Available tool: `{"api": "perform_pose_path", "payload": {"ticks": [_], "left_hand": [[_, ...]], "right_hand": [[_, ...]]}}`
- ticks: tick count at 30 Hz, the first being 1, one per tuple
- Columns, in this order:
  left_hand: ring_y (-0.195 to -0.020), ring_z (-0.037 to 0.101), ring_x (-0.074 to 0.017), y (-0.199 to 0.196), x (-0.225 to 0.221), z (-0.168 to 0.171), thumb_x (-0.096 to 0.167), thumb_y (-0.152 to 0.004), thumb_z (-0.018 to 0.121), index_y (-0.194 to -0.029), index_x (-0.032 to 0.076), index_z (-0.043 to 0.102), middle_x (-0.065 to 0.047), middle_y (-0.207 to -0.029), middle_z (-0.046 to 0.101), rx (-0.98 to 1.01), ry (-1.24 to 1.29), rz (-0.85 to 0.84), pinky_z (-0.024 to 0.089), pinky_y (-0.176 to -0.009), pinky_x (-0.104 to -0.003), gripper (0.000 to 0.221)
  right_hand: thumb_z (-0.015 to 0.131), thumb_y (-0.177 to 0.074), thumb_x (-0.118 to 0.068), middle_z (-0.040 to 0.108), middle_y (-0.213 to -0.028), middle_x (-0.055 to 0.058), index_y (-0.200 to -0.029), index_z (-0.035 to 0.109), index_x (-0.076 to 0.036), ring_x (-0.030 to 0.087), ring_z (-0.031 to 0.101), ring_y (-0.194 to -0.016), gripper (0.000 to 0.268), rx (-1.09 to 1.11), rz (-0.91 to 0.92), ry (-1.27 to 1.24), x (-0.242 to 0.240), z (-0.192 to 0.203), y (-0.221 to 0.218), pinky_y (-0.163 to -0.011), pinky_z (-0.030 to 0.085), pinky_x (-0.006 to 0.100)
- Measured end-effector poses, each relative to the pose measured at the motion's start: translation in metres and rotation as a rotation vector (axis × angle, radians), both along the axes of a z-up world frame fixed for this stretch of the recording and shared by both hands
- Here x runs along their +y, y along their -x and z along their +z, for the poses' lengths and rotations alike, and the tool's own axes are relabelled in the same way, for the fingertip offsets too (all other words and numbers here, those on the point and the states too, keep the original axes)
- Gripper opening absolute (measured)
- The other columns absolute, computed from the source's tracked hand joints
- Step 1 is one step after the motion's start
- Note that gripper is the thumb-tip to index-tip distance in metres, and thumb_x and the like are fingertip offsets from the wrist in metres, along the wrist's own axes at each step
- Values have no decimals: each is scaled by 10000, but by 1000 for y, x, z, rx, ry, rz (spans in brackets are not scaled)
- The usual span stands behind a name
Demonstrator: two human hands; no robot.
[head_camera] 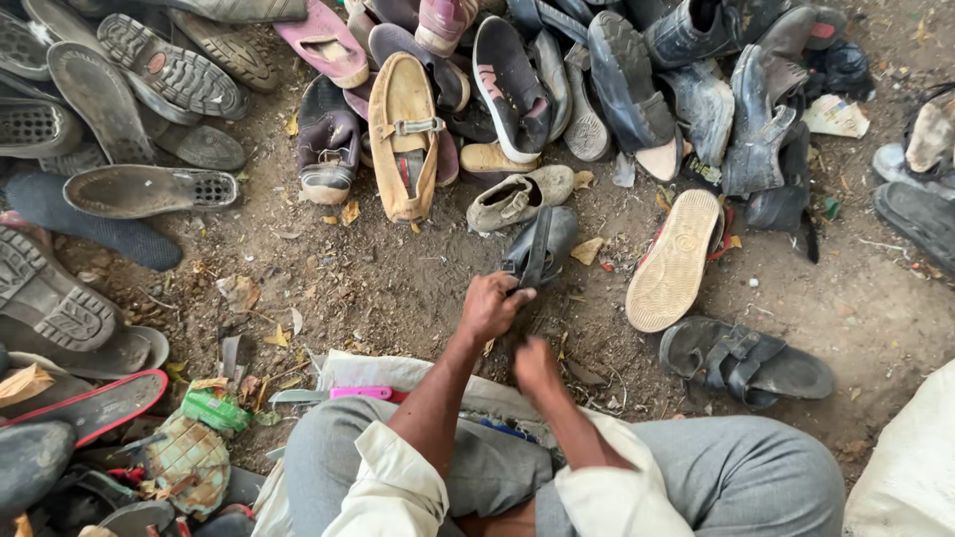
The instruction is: The person uses a small blade to trim the soles and upper edges of several shoes, then pulls a thread through a shoe's side by hand and hammers the sole with the flat of a blade.
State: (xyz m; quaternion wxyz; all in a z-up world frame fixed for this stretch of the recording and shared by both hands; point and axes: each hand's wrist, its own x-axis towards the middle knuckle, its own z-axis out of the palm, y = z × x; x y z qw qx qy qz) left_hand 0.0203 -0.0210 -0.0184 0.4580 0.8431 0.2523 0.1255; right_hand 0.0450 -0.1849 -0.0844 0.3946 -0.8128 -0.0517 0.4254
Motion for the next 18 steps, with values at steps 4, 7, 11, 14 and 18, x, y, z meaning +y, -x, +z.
{"api": "perform_pose_path", "payload": {"ticks": [4,7,11,14,18], "left_hand": [[-707,635,-251,2,-1,-2,359,-873,782,-881,57,788,-119,-837,706,4,-97,84,506,-656,-427,302],[-719,615,-237,-3,-1,-1,380,-902,739,-936,99,809,-115,-854,691,106,22,141,503,-642,-425,291],[-717,646,-208,-3,-2,-2,389,-861,727,-971,114,794,-82,-855,725,117,398,190,529,-654,-416,304],[-715,653,-247,3,-5,-10,379,-876,764,-921,21,758,-133,-804,709,28,240,244,516,-709,-431,360],[-710,583,-307,-7,-9,-27,343,-909,762,-841,-16,682,-189,-780,639,-202,39,433,485,-665,-469,374]], "right_hand": [[512,-985,-145,636,-681,99,-947,701,7,207,583,-558,246,-126,-35,30,11,-14,26,-491,433,421],[527,-1003,-182,576,-640,58,-955,668,-25,171,527,-502,216,-97,-94,-36,-11,-7,57,-440,383,387],[460,-967,-76,501,-631,62,-1003,642,-38,178,411,-443,189,230,-283,-112,3,-10,36,-381,310,419],[458,-977,-60,517,-603,81,-938,619,71,188,447,-418,211,232,-298,-93,17,-30,30,-357,327,414],[456,-973,-148,549,-570,23,-998,705,-97,150,445,-420,255,279,-406,-318,-6,-29,87,-385,315,356]]}}
